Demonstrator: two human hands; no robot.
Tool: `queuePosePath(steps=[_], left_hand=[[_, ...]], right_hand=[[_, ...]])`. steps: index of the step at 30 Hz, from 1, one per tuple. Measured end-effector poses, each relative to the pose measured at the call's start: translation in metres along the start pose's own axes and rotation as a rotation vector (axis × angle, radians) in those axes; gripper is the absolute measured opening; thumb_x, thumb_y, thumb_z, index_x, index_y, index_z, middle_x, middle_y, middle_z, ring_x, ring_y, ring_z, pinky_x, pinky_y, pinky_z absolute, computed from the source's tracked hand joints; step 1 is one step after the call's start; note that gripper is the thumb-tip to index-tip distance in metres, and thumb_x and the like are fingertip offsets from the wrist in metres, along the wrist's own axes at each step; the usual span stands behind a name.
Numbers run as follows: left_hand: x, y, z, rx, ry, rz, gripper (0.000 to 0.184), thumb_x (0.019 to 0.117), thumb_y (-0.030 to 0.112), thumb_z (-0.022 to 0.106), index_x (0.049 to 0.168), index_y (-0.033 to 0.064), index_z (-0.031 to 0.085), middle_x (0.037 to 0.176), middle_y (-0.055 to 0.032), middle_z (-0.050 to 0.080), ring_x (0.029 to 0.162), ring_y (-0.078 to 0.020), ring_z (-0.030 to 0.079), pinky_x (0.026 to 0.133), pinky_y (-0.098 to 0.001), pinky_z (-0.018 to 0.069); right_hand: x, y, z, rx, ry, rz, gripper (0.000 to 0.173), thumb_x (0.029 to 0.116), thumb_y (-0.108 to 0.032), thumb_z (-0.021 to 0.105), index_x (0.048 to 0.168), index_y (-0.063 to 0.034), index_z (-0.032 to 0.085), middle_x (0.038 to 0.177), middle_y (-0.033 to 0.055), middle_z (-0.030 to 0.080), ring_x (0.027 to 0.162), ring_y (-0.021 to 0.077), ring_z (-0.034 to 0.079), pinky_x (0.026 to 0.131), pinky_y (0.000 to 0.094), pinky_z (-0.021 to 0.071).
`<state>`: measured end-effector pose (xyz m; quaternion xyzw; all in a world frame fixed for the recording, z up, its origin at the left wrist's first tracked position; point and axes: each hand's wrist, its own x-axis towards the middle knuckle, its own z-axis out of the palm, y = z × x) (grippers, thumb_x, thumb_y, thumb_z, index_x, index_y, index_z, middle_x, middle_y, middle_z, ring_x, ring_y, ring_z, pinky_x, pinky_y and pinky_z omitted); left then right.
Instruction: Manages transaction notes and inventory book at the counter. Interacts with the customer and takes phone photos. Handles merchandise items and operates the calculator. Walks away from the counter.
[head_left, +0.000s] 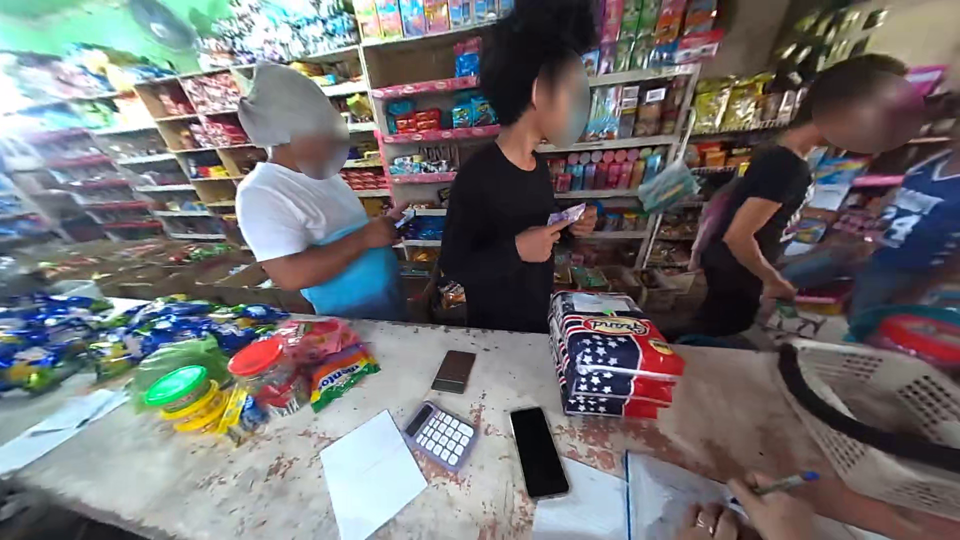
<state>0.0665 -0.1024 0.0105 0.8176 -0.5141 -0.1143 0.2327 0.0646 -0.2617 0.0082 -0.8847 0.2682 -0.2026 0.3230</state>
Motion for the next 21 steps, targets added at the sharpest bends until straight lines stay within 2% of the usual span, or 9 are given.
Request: queuePosePath(steps=[4,7,9,11,12,13,16,19,21], left_hand=[[-0.027,-0.011,-0.007,-0.055,0.111,0.056,0.055,0.0987,0.043,0.061,0.139,0.0051,0.061,0.154,-0.0182,0.048,0.148,-0.0366,0.036,0.124,-0.0506,0.0238],[-0.076,-0.019,-0.011,-0.179,0.237,-0.06,0.066,0.0944,0.042,0.068,0.145,0.0023,0.055,0.154,-0.0264,0.043,0.148,-0.0442,0.034,0.122,-0.0548,0.0285],[-0.113,-0.02,-0.022,-0.406,0.195,-0.225,0.077,0.0935,0.043,0.069,0.153,0.0013,0.043,0.16,-0.029,0.031,0.149,-0.0425,0.031,0.119,-0.0533,0.0334],[-0.139,-0.017,-0.034,-0.788,0.21,-0.383,0.074,0.0946,0.032,0.068,0.154,-0.0006,0.038,0.159,-0.0255,0.035,0.144,-0.0339,0.04,0.114,-0.048,0.0412],[-0.146,-0.014,-0.038,-0.963,0.233,-0.465,0.069,0.0969,0.028,0.065,0.154,0.0001,0.038,0.157,-0.0223,0.039,0.14,-0.0297,0.047,0.111,-0.0453,0.0456],[-0.149,-0.009,-0.042,-1.102,0.256,-0.542,0.062,0.1004,0.024,0.061,0.154,0.0009,0.038,0.156,-0.0203,0.041,0.137,-0.0284,0.05,0.108,-0.0453,0.0477],[-0.143,0.002,-0.051,-1.257,0.307,-0.719,0.051,0.1064,0.024,0.05,0.152,0.004,0.04,0.154,-0.0175,0.044,0.133,-0.0298,0.051,0.102,-0.0483,0.0491],[-0.131,0.009,-0.056,-1.262,0.282,-0.786,0.055,0.1072,0.029,0.051,0.156,0.0075,0.034,0.143,-0.0189,0.053,0.117,-0.029,0.061,0.091,-0.0452,0.0545],[-0.125,0.018,-0.057,-1.205,0.246,-0.713,0.054,0.1031,0.015,0.059,0.151,0.0036,0.038,0.124,-0.0184,0.064,0.097,-0.0238,0.07,0.078,-0.0389,0.0605]], right_hand=[[-0.036,-0.019,-0.038,0.248,-0.035,0.109,0.031,0.1027,-0.021,0.061,0.11,0.0084,0.065,0.094,0.0197,0.066,0.081,0.0251,0.063,0.078,0.0468,0.0532],[-0.088,0.009,-0.085,0.334,0.158,-0.056,0.031,0.1005,-0.016,0.057,0.117,0.0105,0.059,0.1,0.0146,0.068,0.083,0.0135,0.066,0.077,0.0309,0.0579],[-0.134,0.042,-0.12,0.114,0.266,-0.012,0.033,0.1009,-0.01,0.053,0.122,0.0142,0.06,0.11,0.0251,0.069,0.096,0.0291,0.07,0.088,0.0431,0.0574],[-0.174,0.066,-0.152,-0.111,0.279,0.208,0.032,0.1044,-0.01,0.051,0.128,0.0091,0.062,0.12,0.0325,0.066,0.111,0.0487,0.065,0.097,0.064,0.0489],[-0.188,0.08,-0.161,-0.135,0.296,0.272,0.031,0.1045,-0.009,0.05,0.128,0.0088,0.061,0.121,0.0343,0.064,0.113,0.0527,0.062,0.098,0.0675,0.0459],[-0.2,0.095,-0.166,-0.122,0.321,0.28,0.031,0.1049,-0.008,0.048,0.127,0.0096,0.061,0.119,0.034,0.065,0.111,0.0508,0.064,0.097,0.0652,0.0476],[-0.218,0.122,-0.164,0.124,0.338,0.205,0.034,0.1045,-0.009,0.045,0.128,0.0126,0.057,0.116,0.027,0.065,0.104,0.0275,0.068,0.093,0.0407,0.0562],[-0.219,0.115,-0.16,0.191,0.298,0.233,0.033,0.1024,-0.007,0.052,0.128,0.0136,0.056,0.118,0.0281,0.066,0.107,0.0288,0.067,0.096,0.0415,0.0537],[-0.217,0.109,-0.159,0.196,0.249,0.276,0.036,0.0983,-0.005,0.059,0.129,0.0133,0.054,0.117,0.027,0.066,0.104,0.03,0.067,0.094,0.0427,0.0548]])
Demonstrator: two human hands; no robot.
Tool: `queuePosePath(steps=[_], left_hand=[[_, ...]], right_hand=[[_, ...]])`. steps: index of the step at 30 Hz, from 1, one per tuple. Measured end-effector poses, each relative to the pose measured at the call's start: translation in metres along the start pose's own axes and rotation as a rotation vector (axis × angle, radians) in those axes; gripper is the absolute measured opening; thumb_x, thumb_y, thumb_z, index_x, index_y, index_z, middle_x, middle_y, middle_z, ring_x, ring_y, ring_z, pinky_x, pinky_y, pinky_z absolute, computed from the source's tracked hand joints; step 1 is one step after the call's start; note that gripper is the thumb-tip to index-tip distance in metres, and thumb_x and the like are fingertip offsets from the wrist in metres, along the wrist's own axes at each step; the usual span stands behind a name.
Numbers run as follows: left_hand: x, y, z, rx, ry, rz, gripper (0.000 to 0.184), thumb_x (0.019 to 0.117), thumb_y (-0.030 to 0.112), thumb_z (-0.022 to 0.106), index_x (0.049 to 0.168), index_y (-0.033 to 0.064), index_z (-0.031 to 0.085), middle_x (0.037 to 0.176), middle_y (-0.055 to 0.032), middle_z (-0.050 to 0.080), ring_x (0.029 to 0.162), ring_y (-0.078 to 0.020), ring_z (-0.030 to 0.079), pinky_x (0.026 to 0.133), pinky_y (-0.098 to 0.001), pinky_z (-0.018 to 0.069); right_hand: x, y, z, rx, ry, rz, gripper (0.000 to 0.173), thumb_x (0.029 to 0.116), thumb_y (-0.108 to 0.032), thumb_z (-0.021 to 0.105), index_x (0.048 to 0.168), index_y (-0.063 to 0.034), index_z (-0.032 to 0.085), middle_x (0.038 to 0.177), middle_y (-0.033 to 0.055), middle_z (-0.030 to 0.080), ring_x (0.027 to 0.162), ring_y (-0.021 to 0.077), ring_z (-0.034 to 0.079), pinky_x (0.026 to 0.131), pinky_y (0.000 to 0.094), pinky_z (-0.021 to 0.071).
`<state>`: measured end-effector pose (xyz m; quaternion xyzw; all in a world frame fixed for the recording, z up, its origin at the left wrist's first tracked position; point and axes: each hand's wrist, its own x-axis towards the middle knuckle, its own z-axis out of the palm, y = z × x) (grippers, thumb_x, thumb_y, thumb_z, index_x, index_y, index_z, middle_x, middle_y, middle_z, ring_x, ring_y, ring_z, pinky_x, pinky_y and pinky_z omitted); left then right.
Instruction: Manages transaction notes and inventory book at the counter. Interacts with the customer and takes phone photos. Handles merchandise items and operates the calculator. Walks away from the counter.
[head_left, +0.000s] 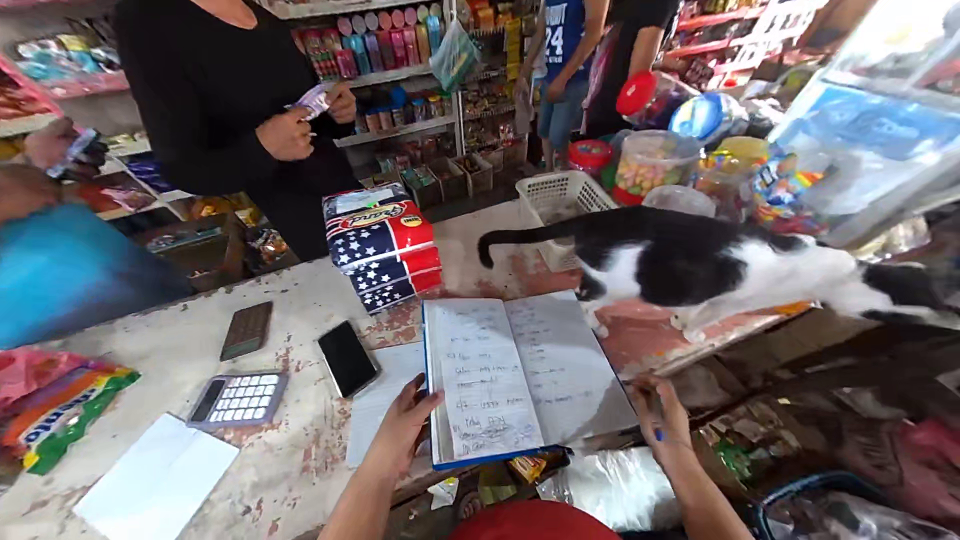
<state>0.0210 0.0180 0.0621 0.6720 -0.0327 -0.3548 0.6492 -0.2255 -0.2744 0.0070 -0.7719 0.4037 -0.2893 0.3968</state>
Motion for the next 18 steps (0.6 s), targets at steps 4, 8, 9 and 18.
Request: queuePosePath(steps=[4,8,9,18], left_hand=[[-0.039,0.016,0.023,0.347,-0.037,0.347,0.04,0.0897,0.003,0.063,0.129,-0.0051,0.058,0.104,-0.0104,0.072,0.086,-0.0122,0.071,0.076,-0.0305,0.0615],[-0.078,0.035,0.055,0.728,-0.165,0.509,0.048,0.1048,0.028,0.048,0.136,-0.0086,0.054,0.123,-0.0206,0.063,0.098,-0.0165,0.069,0.078,-0.0351,0.062],[-0.075,0.032,0.063,0.834,-0.23,0.497,0.058,0.1069,0.039,0.039,0.143,-0.0045,0.051,0.142,-0.0265,0.049,0.116,-0.0273,0.064,0.086,-0.0431,0.0603],[-0.008,-0.057,0.109,1.414,-0.187,0.58,0.086,0.0965,0.056,0.056,0.159,0.0029,0.031,0.16,-0.0396,0.017,0.144,-0.0629,0.022,0.11,-0.0783,0.0237]], right_hand=[[-0.015,-0.008,-0.006,0.202,-0.115,0.136,0.046,0.092,-0.001,0.067,0.133,0.0105,0.05,0.12,0.0211,0.066,0.105,0.0241,0.068,0.091,0.0383,0.0575],[-0.041,-0.002,-0.01,0.504,-0.289,0.326,0.049,0.0881,-0.004,0.07,0.131,0.0042,0.048,0.107,0.0129,0.066,0.095,0.0167,0.066,0.085,0.0363,0.0567],[-0.048,0.002,-0.006,0.57,-0.31,0.35,0.045,0.091,-0.008,0.069,0.13,0.0034,0.049,0.105,0.0117,0.064,0.093,0.0154,0.065,0.084,0.0353,0.0557],[-0.052,0.027,-0.013,0.894,-0.334,0.542,0.047,0.1087,-0.036,0.044,0.143,-0.0052,0.04,0.124,0.0125,0.065,0.104,0.0195,0.068,0.086,0.0389,0.0568]])
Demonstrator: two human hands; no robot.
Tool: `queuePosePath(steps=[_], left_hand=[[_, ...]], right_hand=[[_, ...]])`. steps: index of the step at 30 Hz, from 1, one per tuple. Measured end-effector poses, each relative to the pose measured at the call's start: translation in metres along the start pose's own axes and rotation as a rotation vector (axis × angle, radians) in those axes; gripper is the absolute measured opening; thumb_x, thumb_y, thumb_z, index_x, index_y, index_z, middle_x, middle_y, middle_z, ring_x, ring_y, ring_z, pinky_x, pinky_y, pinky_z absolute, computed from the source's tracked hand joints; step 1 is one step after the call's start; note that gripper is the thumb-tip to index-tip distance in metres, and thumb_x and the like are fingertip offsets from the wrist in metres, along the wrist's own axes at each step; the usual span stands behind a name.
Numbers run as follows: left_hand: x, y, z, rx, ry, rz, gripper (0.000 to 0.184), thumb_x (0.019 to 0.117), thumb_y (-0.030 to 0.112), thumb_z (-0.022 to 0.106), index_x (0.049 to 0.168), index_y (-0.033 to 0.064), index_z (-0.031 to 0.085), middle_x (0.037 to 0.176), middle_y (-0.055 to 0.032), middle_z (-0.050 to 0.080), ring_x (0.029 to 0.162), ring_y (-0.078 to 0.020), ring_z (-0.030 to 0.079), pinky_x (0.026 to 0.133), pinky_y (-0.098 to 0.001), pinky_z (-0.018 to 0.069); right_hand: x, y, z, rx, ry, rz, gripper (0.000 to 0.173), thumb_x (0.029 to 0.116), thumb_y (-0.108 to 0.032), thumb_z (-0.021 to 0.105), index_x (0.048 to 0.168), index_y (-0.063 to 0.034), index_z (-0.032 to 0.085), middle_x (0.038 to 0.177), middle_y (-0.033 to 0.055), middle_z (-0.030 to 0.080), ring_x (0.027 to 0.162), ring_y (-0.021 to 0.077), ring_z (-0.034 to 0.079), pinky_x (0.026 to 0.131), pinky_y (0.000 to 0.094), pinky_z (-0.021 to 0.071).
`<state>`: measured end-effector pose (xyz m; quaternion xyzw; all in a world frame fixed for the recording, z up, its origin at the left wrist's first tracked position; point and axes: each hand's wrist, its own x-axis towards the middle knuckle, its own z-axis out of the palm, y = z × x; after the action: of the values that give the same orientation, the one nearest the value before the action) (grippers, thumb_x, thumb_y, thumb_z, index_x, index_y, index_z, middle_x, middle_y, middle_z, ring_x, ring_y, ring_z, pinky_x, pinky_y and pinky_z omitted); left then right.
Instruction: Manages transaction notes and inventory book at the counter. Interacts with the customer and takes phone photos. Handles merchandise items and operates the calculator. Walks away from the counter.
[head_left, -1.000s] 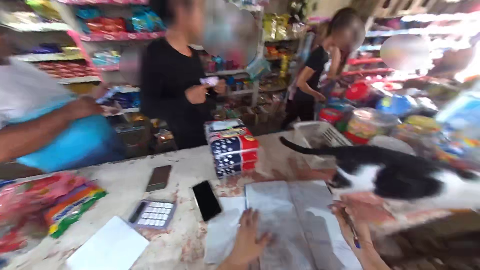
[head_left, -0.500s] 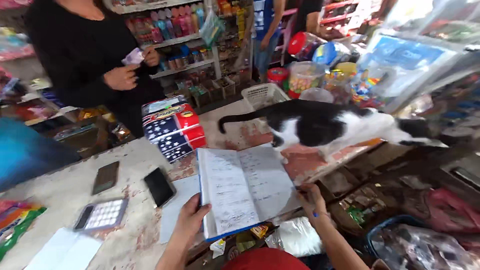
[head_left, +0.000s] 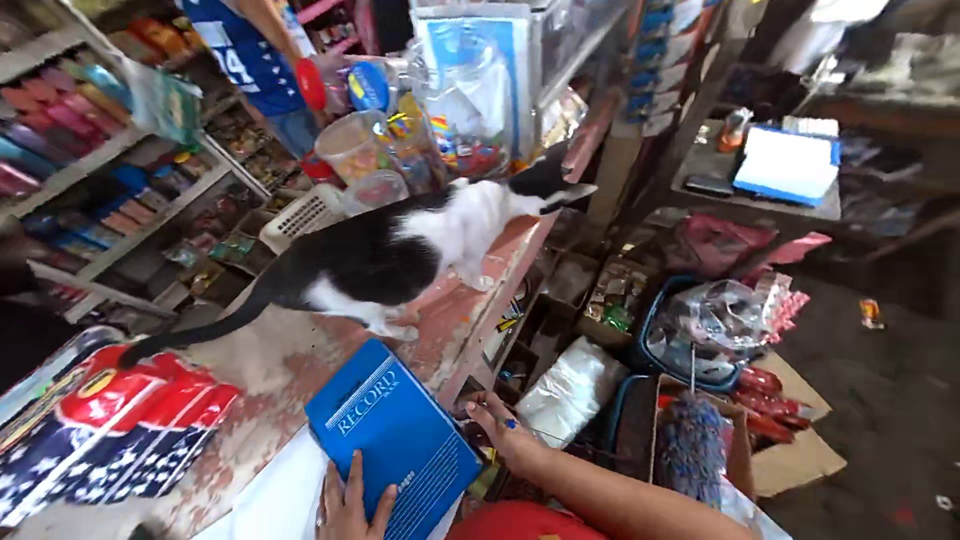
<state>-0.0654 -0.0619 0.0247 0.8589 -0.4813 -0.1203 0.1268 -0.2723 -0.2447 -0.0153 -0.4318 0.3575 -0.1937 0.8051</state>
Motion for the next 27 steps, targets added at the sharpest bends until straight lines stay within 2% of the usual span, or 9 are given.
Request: queuePosePath(steps=[3,5,8,12,16,18,21,23,27], left_hand=[[0.008,0.008,-0.007,-0.085,0.032,-0.097,0.093,0.0928,0.047,0.067,0.155,-0.0101,0.029,0.156,-0.0388,0.029,0.141,-0.059,0.033,0.112,-0.0716,0.0288],[0.014,0.012,-0.011,-0.153,0.056,-0.169,0.096,0.0926,0.041,0.07,0.156,-0.0123,0.022,0.153,-0.0395,0.035,0.138,-0.0561,0.04,0.113,-0.065,0.0332],[0.029,0.016,-0.01,-0.328,0.113,-0.303,0.088,0.0982,0.036,0.065,0.157,-0.0099,0.02,0.151,-0.0409,0.035,0.134,-0.0531,0.044,0.112,-0.0598,0.0378],[0.04,0.003,-0.007,-0.287,0.301,-0.302,0.065,0.1085,0.037,0.038,0.152,-0.0116,0.035,0.149,-0.0396,0.039,0.139,-0.0573,0.037,0.115,-0.0672,0.0275],[0.032,-0.013,0.0,0.022,0.258,-0.169,0.074,0.0997,0.052,0.046,0.144,-0.0065,0.051,0.156,-0.0353,0.034,0.145,-0.059,0.026,0.111,-0.078,0.0196],[0.026,-0.016,0.006,0.11,0.152,-0.117,0.079,0.0933,0.059,0.057,0.151,0.0057,0.049,0.161,-0.0305,0.03,0.148,-0.0561,0.021,0.114,-0.0782,0.0129],[0.028,-0.016,0.008,0.165,0.13,-0.11,0.072,0.0995,0.061,0.043,0.154,0.0134,0.047,0.163,-0.026,0.029,0.149,-0.0541,0.022,0.113,-0.0793,0.0135],[0.029,-0.017,0.008,0.17,0.117,-0.129,0.075,0.0972,0.059,0.052,0.155,0.013,0.045,0.164,-0.0258,0.027,0.15,-0.0535,0.021,0.113,-0.0791,0.0142],[0.029,-0.017,0.007,0.219,0.031,-0.112,0.085,0.0958,0.059,0.056,0.16,0.0094,0.032,0.165,-0.03,0.017,0.15,-0.0565,0.015,0.112,-0.0801,0.0113]], right_hand=[[-0.001,0.006,-0.015,0.05,-0.055,0.09,0.046,0.1091,-0.04,0.043,0.141,-0.0071,0.046,0.114,0.0093,0.068,0.093,0.0186,0.069,0.079,0.0387,0.0579],[-0.004,0.007,-0.008,0.099,-0.188,0.187,0.045,0.1055,-0.041,0.053,0.135,-0.0063,0.053,0.105,0.0089,0.066,0.087,0.0189,0.067,0.076,0.04,0.0581],[0.009,0.0,0.005,0.136,-0.327,0.252,0.045,0.0967,-0.016,0.069,0.138,-0.0069,0.053,0.111,0.0098,0.069,0.094,0.0204,0.07,0.083,0.0417,0.06],[0.024,-0.018,-0.008,-0.083,-0.411,0.096,0.047,0.085,-0.001,0.073,0.13,-0.007,0.06,0.11,0.0073,0.07,0.096,0.0162,0.069,0.085,0.0384,0.0589],[0.017,-0.061,-0.09,-0.576,-0.489,-0.343,0.042,0.085,-0.015,0.075,0.124,-0.0014,0.067,0.108,0.0113,0.071,0.097,0.0162,0.067,0.09,0.0398,0.055],[0.001,-0.084,-0.14,-0.717,-0.429,-0.39,0.04,0.0849,-0.018,0.074,0.12,-0.0011,0.069,0.105,0.0099,0.071,0.094,0.0143,0.066,0.089,0.0377,0.0541],[-0.027,-0.089,-0.217,-0.682,-0.278,-0.155,0.036,0.0804,-0.007,0.071,0.117,-0.0032,0.069,0.1,0.0033,0.071,0.089,0.009,0.065,0.083,0.0314,0.0551],[-0.047,-0.067,-0.261,-0.544,-0.123,0.057,0.033,0.0838,0.002,0.065,0.116,-0.0023,0.066,0.1,0.0047,0.07,0.089,0.0117,0.067,0.083,0.0328,0.0573],[-0.067,0.024,-0.32,-0.289,0.351,0.38,0.031,0.0971,-0.007,0.064,0.126,0.003,0.061,0.107,0.0185,0.068,0.093,0.0256,0.067,0.083,0.0453,0.0567]])
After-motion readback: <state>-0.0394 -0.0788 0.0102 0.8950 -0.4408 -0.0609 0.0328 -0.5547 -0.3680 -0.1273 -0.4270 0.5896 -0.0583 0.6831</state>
